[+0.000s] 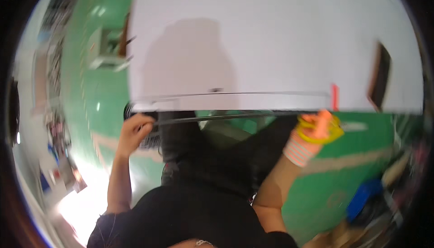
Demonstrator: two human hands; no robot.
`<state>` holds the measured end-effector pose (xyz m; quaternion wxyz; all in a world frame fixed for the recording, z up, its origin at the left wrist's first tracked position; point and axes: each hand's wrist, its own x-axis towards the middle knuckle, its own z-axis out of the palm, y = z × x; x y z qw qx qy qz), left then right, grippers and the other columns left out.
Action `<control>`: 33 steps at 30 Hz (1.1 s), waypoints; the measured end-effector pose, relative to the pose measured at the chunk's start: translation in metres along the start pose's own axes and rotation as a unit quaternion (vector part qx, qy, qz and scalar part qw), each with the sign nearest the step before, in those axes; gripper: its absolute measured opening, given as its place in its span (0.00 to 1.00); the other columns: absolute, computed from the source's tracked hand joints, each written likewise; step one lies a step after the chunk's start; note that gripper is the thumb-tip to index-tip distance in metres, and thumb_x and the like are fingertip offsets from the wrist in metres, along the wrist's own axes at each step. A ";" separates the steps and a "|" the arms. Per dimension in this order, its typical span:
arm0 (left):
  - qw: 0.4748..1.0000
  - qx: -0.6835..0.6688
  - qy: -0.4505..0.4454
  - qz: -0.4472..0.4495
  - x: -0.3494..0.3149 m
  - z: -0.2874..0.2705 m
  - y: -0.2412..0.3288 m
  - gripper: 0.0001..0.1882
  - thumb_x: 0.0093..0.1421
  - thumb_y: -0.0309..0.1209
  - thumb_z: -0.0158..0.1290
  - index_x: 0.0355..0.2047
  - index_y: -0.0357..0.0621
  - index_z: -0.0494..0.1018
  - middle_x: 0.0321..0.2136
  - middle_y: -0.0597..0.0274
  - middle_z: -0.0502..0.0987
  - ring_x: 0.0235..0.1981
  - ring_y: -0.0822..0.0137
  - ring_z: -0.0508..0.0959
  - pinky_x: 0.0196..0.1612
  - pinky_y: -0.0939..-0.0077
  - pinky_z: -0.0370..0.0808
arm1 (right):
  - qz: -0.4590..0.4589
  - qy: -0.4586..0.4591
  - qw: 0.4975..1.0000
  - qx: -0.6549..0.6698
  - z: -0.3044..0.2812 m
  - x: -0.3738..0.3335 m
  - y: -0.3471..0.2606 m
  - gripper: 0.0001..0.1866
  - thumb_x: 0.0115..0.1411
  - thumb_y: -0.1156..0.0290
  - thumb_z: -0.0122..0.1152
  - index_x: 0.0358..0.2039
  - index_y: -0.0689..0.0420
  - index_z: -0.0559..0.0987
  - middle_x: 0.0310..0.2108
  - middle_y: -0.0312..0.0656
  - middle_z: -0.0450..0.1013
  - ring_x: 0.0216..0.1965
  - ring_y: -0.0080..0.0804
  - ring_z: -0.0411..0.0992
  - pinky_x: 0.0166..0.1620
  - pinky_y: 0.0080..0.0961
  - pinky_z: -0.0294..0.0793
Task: Measuring and cutting black flexible tubes to a specific length using a template on a workbench.
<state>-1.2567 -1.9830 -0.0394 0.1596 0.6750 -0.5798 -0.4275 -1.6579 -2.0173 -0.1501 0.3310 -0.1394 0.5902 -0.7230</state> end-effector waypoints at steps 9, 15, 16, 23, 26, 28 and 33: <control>0.991 -0.127 0.006 0.028 0.000 -0.063 -0.056 0.10 0.55 0.29 0.55 0.35 0.36 0.74 0.29 0.63 0.74 0.31 0.74 0.73 0.38 0.81 0.69 | 0.066 -0.099 0.990 0.080 0.007 0.009 -0.022 0.10 0.56 0.67 0.59 0.23 0.57 0.70 0.18 0.35 0.68 0.19 0.25 0.66 0.26 0.17 0.69; 0.992 -0.063 -0.037 0.103 0.007 -0.072 -0.058 0.09 0.55 0.31 0.55 0.35 0.40 0.75 0.29 0.62 0.74 0.30 0.71 0.73 0.34 0.79 0.70 | 0.069 -0.106 0.984 0.126 0.002 0.010 -0.020 0.06 0.56 0.72 0.59 0.29 0.60 0.72 0.24 0.35 0.68 0.23 0.21 0.66 0.28 0.16 0.72; 0.992 -0.069 -0.037 0.104 0.009 -0.071 -0.059 0.09 0.55 0.31 0.55 0.35 0.40 0.75 0.29 0.62 0.74 0.30 0.71 0.73 0.34 0.79 0.70 | 0.065 -0.109 0.984 0.121 0.003 0.010 -0.021 0.06 0.56 0.72 0.59 0.29 0.60 0.72 0.24 0.35 0.68 0.23 0.21 0.66 0.28 0.16 0.72; 0.984 -0.047 -0.047 0.165 0.017 -0.071 -0.061 0.09 0.54 0.28 0.55 0.34 0.38 0.73 0.26 0.62 0.72 0.29 0.67 0.72 0.31 0.77 0.69 | 0.090 -0.115 0.977 0.153 -0.002 0.014 -0.023 0.06 0.56 0.71 0.58 0.30 0.60 0.72 0.28 0.37 0.71 0.25 0.23 0.67 0.29 0.17 0.73; 0.984 -0.057 -0.052 0.163 0.018 -0.071 -0.063 0.09 0.54 0.28 0.56 0.34 0.37 0.73 0.27 0.61 0.72 0.30 0.67 0.73 0.32 0.78 0.70 | 0.102 -0.137 0.973 0.156 -0.004 0.016 -0.024 0.07 0.57 0.71 0.58 0.31 0.60 0.73 0.29 0.37 0.71 0.26 0.23 0.68 0.29 0.17 0.73; 0.984 -0.063 -0.051 0.160 0.019 -0.071 -0.063 0.09 0.54 0.28 0.56 0.33 0.37 0.73 0.28 0.61 0.72 0.30 0.67 0.73 0.32 0.78 0.70 | 0.102 -0.151 0.971 0.157 -0.001 0.014 -0.025 0.07 0.57 0.71 0.57 0.32 0.61 0.73 0.29 0.37 0.71 0.26 0.24 0.68 0.29 0.17 0.73; 0.987 -0.046 -0.065 0.138 0.019 -0.075 -0.056 0.08 0.53 0.27 0.56 0.33 0.37 0.73 0.30 0.60 0.73 0.31 0.67 0.74 0.35 0.77 0.71 | 0.082 -0.139 0.975 0.152 0.002 0.011 -0.025 0.07 0.57 0.70 0.57 0.30 0.60 0.73 0.26 0.36 0.72 0.25 0.23 0.68 0.29 0.18 0.73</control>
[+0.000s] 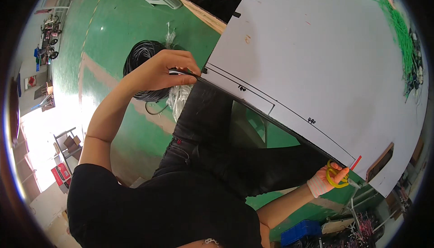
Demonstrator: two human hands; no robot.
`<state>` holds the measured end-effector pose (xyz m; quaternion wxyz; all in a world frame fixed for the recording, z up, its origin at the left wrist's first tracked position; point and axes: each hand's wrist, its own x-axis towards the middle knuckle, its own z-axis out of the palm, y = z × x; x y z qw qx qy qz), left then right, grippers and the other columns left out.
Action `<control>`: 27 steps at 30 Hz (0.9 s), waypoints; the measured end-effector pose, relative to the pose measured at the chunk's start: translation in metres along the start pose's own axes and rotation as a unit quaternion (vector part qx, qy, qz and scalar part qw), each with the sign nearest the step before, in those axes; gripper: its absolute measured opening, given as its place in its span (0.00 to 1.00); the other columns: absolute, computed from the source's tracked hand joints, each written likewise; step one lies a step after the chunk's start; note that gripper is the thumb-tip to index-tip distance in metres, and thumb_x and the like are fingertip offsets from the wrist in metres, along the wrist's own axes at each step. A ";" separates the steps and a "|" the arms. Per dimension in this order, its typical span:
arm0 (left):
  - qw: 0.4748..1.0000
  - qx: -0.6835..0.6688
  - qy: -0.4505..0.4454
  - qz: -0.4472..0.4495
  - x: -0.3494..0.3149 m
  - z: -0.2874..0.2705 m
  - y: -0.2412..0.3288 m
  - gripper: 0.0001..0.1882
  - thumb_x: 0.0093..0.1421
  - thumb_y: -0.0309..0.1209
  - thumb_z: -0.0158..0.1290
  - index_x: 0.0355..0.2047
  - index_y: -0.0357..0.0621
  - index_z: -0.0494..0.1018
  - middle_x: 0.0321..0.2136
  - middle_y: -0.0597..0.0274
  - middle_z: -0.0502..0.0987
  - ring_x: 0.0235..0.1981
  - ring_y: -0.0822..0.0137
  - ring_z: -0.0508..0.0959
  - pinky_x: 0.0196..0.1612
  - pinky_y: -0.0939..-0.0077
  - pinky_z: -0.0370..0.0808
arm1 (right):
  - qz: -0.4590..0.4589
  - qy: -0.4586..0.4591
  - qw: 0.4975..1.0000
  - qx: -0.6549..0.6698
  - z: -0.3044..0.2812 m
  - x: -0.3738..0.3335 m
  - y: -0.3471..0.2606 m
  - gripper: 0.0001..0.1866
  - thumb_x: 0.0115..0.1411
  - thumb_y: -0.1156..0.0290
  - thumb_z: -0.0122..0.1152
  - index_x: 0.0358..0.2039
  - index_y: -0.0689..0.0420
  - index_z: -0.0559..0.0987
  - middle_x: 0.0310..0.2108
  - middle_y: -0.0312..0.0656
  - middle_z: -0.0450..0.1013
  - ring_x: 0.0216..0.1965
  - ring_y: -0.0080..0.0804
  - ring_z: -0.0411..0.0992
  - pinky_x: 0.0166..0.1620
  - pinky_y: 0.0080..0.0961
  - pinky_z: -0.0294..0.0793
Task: Measuring and cutting black flexible tubes to a specific length using a template on a workbench.
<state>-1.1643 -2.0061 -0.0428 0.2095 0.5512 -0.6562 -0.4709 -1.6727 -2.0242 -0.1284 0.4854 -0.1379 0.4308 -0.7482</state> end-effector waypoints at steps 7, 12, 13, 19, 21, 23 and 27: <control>1.000 0.020 -0.002 0.019 0.002 -0.001 -0.003 0.08 0.53 0.27 0.56 0.32 0.37 0.73 0.29 0.61 0.73 0.31 0.68 0.74 0.33 0.77 0.72 | 0.007 -0.008 1.000 -0.022 0.013 -0.008 -0.001 0.07 0.57 0.69 0.57 0.28 0.60 0.73 0.24 0.36 0.71 0.24 0.23 0.67 0.29 0.18 0.72; 0.999 0.031 0.009 0.026 0.001 -0.001 -0.002 0.07 0.53 0.27 0.56 0.31 0.38 0.73 0.28 0.63 0.73 0.29 0.71 0.73 0.30 0.80 0.70 | -0.020 -0.024 0.998 -0.058 0.012 -0.005 -0.012 0.06 0.58 0.69 0.56 0.31 0.59 0.73 0.25 0.36 0.69 0.24 0.22 0.66 0.28 0.16 0.70; 0.999 0.033 0.010 0.030 -0.001 0.000 0.000 0.07 0.53 0.27 0.56 0.31 0.38 0.73 0.28 0.63 0.73 0.29 0.71 0.73 0.30 0.80 0.70 | -0.093 -0.003 0.988 -0.127 0.022 -0.007 -0.018 0.07 0.59 0.69 0.55 0.34 0.59 0.73 0.27 0.36 0.68 0.25 0.22 0.65 0.30 0.16 0.69; 0.944 -0.281 0.153 -0.085 0.013 0.017 0.029 0.09 0.58 0.30 0.52 0.31 0.35 0.72 0.20 0.70 0.70 0.20 0.80 0.70 0.26 0.87 0.69 | -0.354 -0.001 0.854 -0.381 0.184 0.059 -0.065 0.17 0.60 0.62 0.53 0.43 0.61 0.71 0.31 0.35 0.67 0.29 0.18 0.62 0.34 0.16 0.64; 0.935 -0.313 0.146 -0.086 0.026 0.025 0.033 0.09 0.58 0.31 0.52 0.31 0.35 0.72 0.20 0.70 0.70 0.21 0.80 0.70 0.26 0.86 0.70 | -0.379 -0.044 0.789 -0.482 0.193 0.085 -0.088 0.20 0.61 0.56 0.48 0.42 0.61 0.71 0.33 0.36 0.67 0.27 0.17 0.61 0.32 0.16 0.63; 0.918 -0.353 0.147 -0.106 0.030 0.031 0.037 0.09 0.58 0.32 0.51 0.30 0.36 0.72 0.21 0.69 0.70 0.21 0.80 0.71 0.26 0.85 0.71 | -0.264 -0.289 0.769 -0.506 0.202 0.034 -0.071 0.26 0.63 0.50 0.40 0.46 0.61 0.70 0.36 0.37 0.68 0.28 0.18 0.62 0.31 0.15 0.63; 0.896 -0.393 0.169 -0.121 0.025 0.038 0.042 0.09 0.58 0.32 0.51 0.30 0.36 0.72 0.22 0.68 0.70 0.21 0.80 0.71 0.26 0.84 0.72 | 0.141 -0.558 0.688 -0.442 0.203 -0.093 0.007 0.33 0.54 0.41 0.48 0.45 0.61 0.68 0.35 0.37 0.67 0.27 0.16 0.62 0.28 0.14 0.60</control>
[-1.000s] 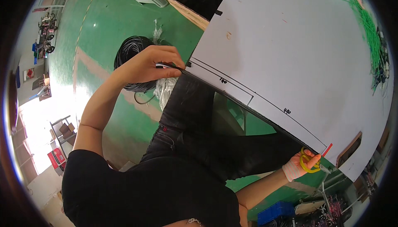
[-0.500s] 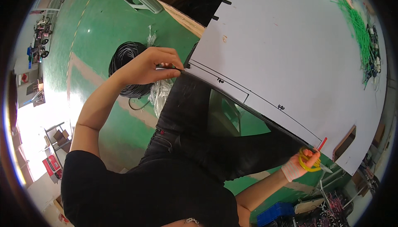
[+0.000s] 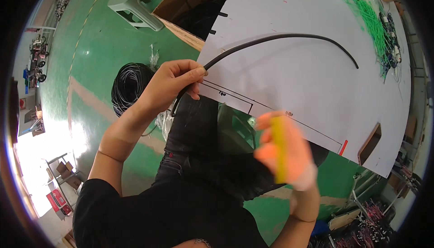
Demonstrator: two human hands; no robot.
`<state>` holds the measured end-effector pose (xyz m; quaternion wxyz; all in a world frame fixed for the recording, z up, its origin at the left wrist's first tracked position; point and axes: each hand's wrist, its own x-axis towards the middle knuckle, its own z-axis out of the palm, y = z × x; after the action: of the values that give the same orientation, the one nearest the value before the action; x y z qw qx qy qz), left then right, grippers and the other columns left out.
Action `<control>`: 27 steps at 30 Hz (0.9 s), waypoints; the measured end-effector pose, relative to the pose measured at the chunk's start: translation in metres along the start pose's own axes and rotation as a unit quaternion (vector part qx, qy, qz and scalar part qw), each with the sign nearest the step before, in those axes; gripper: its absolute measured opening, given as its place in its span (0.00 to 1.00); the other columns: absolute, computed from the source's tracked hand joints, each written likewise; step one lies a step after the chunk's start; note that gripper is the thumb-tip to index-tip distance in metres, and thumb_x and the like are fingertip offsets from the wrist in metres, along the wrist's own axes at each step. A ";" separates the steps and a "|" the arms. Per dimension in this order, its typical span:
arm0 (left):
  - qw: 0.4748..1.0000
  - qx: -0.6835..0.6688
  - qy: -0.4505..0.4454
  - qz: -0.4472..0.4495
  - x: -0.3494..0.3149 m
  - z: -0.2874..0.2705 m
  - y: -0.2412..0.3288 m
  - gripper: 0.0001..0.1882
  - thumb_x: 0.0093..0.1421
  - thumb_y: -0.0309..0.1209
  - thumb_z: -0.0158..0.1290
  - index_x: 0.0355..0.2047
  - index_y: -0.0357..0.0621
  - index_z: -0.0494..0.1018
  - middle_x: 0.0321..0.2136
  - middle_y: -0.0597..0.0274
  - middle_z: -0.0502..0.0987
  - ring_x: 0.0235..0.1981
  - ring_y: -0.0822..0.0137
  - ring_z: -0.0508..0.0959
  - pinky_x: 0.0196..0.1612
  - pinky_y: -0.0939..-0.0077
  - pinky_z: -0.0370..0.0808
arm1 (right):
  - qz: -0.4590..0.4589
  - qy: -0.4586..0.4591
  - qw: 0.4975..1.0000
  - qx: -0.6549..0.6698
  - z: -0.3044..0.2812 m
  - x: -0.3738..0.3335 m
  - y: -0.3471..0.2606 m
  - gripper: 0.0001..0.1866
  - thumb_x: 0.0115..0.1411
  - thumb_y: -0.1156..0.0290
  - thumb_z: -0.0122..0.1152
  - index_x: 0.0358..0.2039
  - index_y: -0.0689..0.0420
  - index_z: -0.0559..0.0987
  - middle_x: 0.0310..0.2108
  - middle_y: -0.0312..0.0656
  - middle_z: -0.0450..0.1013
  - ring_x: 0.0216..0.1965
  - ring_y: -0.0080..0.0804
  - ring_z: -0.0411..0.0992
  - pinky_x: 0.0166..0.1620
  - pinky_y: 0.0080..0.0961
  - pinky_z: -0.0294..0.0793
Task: Measuring and cutting black flexible tubes to a specific length using a template on a workbench.
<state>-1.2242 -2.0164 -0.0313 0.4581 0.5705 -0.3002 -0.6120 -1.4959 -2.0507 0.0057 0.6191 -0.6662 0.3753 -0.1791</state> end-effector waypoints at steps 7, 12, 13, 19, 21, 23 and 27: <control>1.000 -0.010 -0.022 -0.009 -0.007 0.012 0.009 0.11 0.59 0.32 0.51 0.30 0.34 0.71 0.22 0.68 0.70 0.22 0.79 0.71 0.28 0.83 0.74 | 0.131 -0.130 0.976 0.114 0.039 0.029 0.016 0.29 0.55 0.45 0.53 0.38 0.62 0.67 0.24 0.32 0.62 0.22 0.15 0.58 0.27 0.12 0.61; 0.999 -0.002 -0.041 -0.009 -0.010 0.012 0.014 0.12 0.59 0.33 0.51 0.31 0.34 0.71 0.22 0.67 0.71 0.23 0.79 0.72 0.28 0.84 0.74 | 0.078 -0.168 0.980 0.070 0.033 0.044 0.008 0.28 0.54 0.45 0.56 0.37 0.61 0.67 0.20 0.30 0.59 0.21 0.15 0.56 0.25 0.12 0.57; 0.999 -0.005 -0.044 -0.008 -0.010 0.011 0.015 0.12 0.59 0.33 0.51 0.30 0.34 0.71 0.21 0.68 0.71 0.23 0.79 0.72 0.28 0.84 0.74 | 0.079 -0.168 0.980 0.070 0.032 0.045 0.008 0.28 0.54 0.45 0.56 0.37 0.61 0.67 0.20 0.30 0.59 0.21 0.15 0.56 0.25 0.12 0.57; 0.998 0.013 -0.054 -0.011 -0.009 0.007 0.018 0.12 0.59 0.33 0.51 0.29 0.34 0.72 0.21 0.69 0.70 0.22 0.79 0.72 0.28 0.84 0.74 | 0.088 -0.180 0.979 0.045 0.030 0.049 0.006 0.30 0.51 0.43 0.57 0.34 0.60 0.67 0.20 0.31 0.60 0.21 0.15 0.55 0.25 0.14 0.58; 0.998 0.018 -0.055 -0.011 -0.009 0.007 0.019 0.12 0.59 0.33 0.51 0.29 0.34 0.72 0.20 0.69 0.70 0.22 0.79 0.72 0.27 0.84 0.74 | 0.062 -0.167 0.984 0.018 0.030 0.050 0.009 0.25 0.54 0.48 0.57 0.31 0.60 0.67 0.20 0.31 0.61 0.21 0.15 0.56 0.26 0.14 0.59; 0.997 0.034 -0.070 -0.020 -0.008 0.006 0.020 0.10 0.59 0.32 0.51 0.29 0.35 0.71 0.23 0.68 0.69 0.22 0.80 0.71 0.28 0.84 0.74 | 0.069 -0.160 0.985 0.016 0.031 0.050 0.013 0.23 0.55 0.50 0.57 0.30 0.60 0.67 0.19 0.30 0.60 0.21 0.15 0.56 0.26 0.14 0.59; 0.996 0.047 -0.080 -0.015 -0.003 0.008 0.023 0.10 0.59 0.32 0.51 0.29 0.35 0.71 0.22 0.68 0.69 0.21 0.80 0.71 0.25 0.86 0.72 | 0.149 -0.144 0.978 -0.014 0.023 0.053 0.009 0.18 0.56 0.57 0.58 0.28 0.60 0.68 0.15 0.31 0.60 0.16 0.16 0.58 0.21 0.14 0.59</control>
<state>-1.2267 -2.0243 -0.0083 0.3960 0.5453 -0.3560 -0.6473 -1.4475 -2.0724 -0.0187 0.6769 -0.6303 0.3797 0.0188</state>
